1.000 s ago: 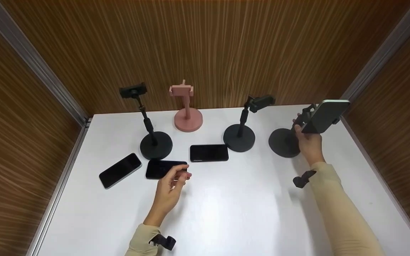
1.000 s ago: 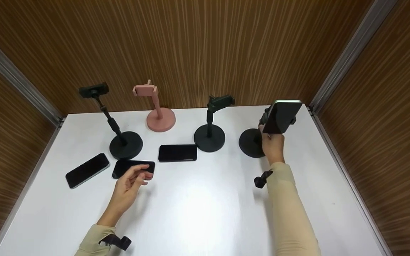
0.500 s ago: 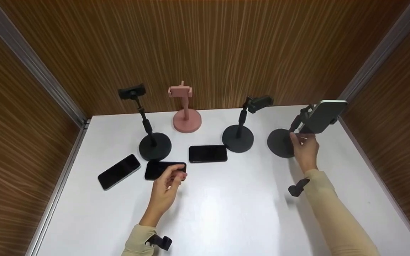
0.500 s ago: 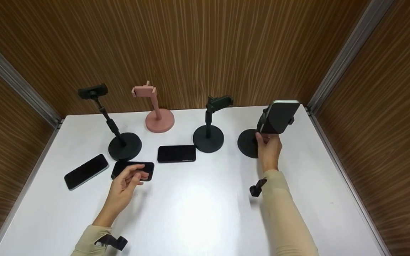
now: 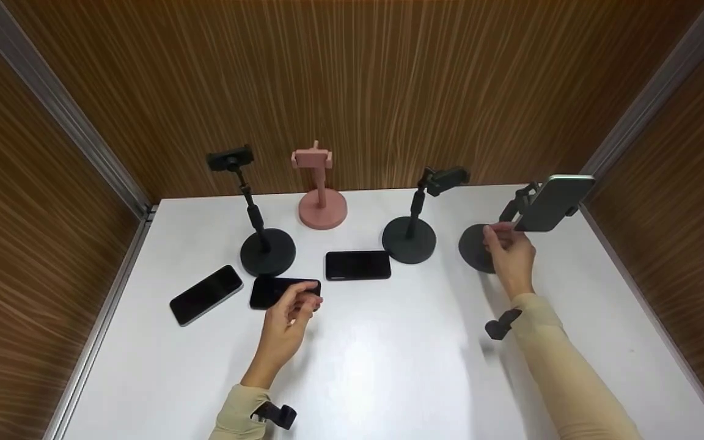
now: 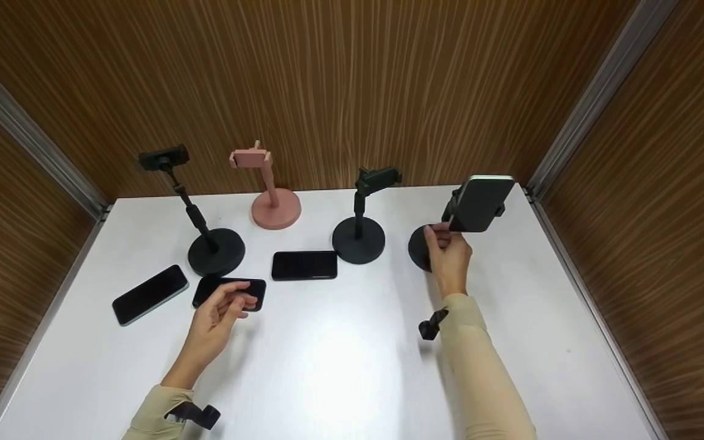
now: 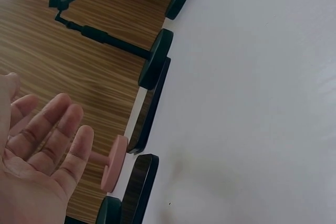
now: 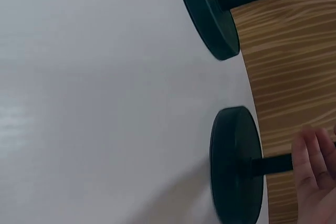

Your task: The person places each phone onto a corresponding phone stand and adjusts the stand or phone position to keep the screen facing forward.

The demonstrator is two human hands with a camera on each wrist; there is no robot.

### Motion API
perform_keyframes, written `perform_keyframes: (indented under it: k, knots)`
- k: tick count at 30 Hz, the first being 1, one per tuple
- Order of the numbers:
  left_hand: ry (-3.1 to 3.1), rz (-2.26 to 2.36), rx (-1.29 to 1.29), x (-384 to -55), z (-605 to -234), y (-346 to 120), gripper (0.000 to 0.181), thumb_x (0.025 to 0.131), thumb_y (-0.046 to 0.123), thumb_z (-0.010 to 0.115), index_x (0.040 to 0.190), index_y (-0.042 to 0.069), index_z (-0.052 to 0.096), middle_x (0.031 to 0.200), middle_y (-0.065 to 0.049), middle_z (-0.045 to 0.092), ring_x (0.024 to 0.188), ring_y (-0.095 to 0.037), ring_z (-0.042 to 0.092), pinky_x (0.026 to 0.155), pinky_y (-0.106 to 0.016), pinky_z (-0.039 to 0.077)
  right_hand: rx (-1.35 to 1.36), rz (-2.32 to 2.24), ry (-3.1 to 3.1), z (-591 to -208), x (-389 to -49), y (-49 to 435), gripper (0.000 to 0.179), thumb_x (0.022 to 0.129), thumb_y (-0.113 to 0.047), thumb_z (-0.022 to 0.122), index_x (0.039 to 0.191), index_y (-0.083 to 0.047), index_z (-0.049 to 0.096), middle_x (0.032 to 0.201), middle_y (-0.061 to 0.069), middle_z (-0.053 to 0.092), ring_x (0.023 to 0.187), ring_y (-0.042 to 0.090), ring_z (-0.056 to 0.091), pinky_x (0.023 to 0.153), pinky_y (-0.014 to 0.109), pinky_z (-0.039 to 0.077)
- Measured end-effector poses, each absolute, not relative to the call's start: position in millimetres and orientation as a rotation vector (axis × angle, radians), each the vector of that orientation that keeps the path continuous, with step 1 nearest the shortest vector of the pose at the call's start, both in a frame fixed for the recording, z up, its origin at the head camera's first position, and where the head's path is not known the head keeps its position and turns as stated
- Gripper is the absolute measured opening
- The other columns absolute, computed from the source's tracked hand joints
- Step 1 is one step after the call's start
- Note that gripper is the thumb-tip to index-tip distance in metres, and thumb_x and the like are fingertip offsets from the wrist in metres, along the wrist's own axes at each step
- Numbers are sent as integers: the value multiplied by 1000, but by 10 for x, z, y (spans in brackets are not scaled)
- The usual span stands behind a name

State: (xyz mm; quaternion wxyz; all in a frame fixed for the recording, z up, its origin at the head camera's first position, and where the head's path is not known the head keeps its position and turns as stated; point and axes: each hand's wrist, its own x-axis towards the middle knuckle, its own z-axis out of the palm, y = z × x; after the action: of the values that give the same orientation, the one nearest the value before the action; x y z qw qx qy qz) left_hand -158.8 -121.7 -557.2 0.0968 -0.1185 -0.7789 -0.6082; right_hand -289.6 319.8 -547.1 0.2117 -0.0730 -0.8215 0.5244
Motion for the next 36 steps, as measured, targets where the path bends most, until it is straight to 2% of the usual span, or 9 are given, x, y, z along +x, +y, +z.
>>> perform_keyframes:
  k: [3, 6, 10, 13, 15, 17, 19, 31, 36]
  knots:
    - [-2317, -1800, -349, -1584, -5575, -1211, 28, 109, 15, 64, 135, 4, 67, 110, -8, 76, 103, -32, 75, 86, -21, 61, -117, 1491, -2308, -5453, -2934, 3102, 37, 105, -29, 72, 124, 2, 69, 111, 24, 77, 80, -10, 67, 77, 8, 56]
    - [-2333, -1801, -338, -1584, -5578, -1200, 30, 109, 16, 63, 136, 2, 66, 110, -8, 76, 103, -28, 76, 87, -22, 61, -71, 1474, -2381, -5429, -2968, 2991, 40, 106, -31, 71, 134, -2, 67, 120, 21, 77, 89, -10, 67, 82, 5, 52]
    - [-2345, -1803, -329, -1586, -5579, -1192, 30, 110, 18, 63, 136, 4, 66, 111, -10, 76, 103, -25, 75, 87, -23, 61, -8, 1491, -2442, -5391, -3035, 2822, 45, 107, -31, 69, 145, -6, 63, 132, 19, 75, 109, 10, 75, 92, 7, 51]
    - [-2350, -1800, -323, -1586, -5577, -1183, 29, 110, 17, 63, 136, 5, 66, 111, -10, 76, 101, -23, 75, 85, -24, 61, 53, 1529, -2455, -5355, -3082, 2707, 49, 108, -29, 67, 151, -6, 58, 139, 21, 71, 126, 28, 72, 105, 22, 55]
    - [-2355, -1796, -316, -1586, -5576, -1174, 28, 110, 17, 63, 135, 7, 67, 110, -8, 77, 101, -20, 75, 84, -24, 61, 88, 1558, -2454, -5333, -3109, 2642, 51, 109, -28, 66, 154, -5, 54, 144, 22, 68, 133, 36, 68, 113, 35, 55]
    - [-2357, -1792, -316, -1589, -5577, -1161, 27, 110, 17, 63, 135, 9, 67, 110, -7, 77, 100, -18, 75, 84, -24, 61, 114, 1581, -2450, -5315, -3134, 2581, 53, 110, -26, 65, 156, -5, 52, 146, 23, 66, 137, 37, 65, 118, 44, 51]
    - [-2357, -1786, -321, -1592, -5581, -1146, 26, 110, 18, 64, 134, 10, 67, 110, -7, 77, 100, -18, 75, 83, -24, 61, 136, 1601, -2449, -5298, -3159, 2520, 53, 110, -23, 64, 158, -5, 49, 149, 24, 64, 139, 38, 62, 120, 48, 49]
    - [-2369, -1759, -363, -1592, -5628, -1052, 28, 109, 19, 64, 136, 11, 67, 109, -7, 78, 99, -18, 76, 80, -25, 62, 274, 1636, -2520, -5164, -3292, 2187, 67, 111, -23, 62, 164, 4, 30, 165, 31, 43, 153, 48, 45, 127, 52, 41]
    - [-2378, -1756, -353, -1593, -5632, -1031, 29, 109, 19, 64, 137, 12, 67, 109, -9, 78, 98, -16, 76, 80, -24, 62, 278, 1588, -2534, -5158, -3319, 2109, 62, 111, -16, 59, 163, 5, 32, 161, 35, 45, 150, 50, 47, 125, 52, 42]
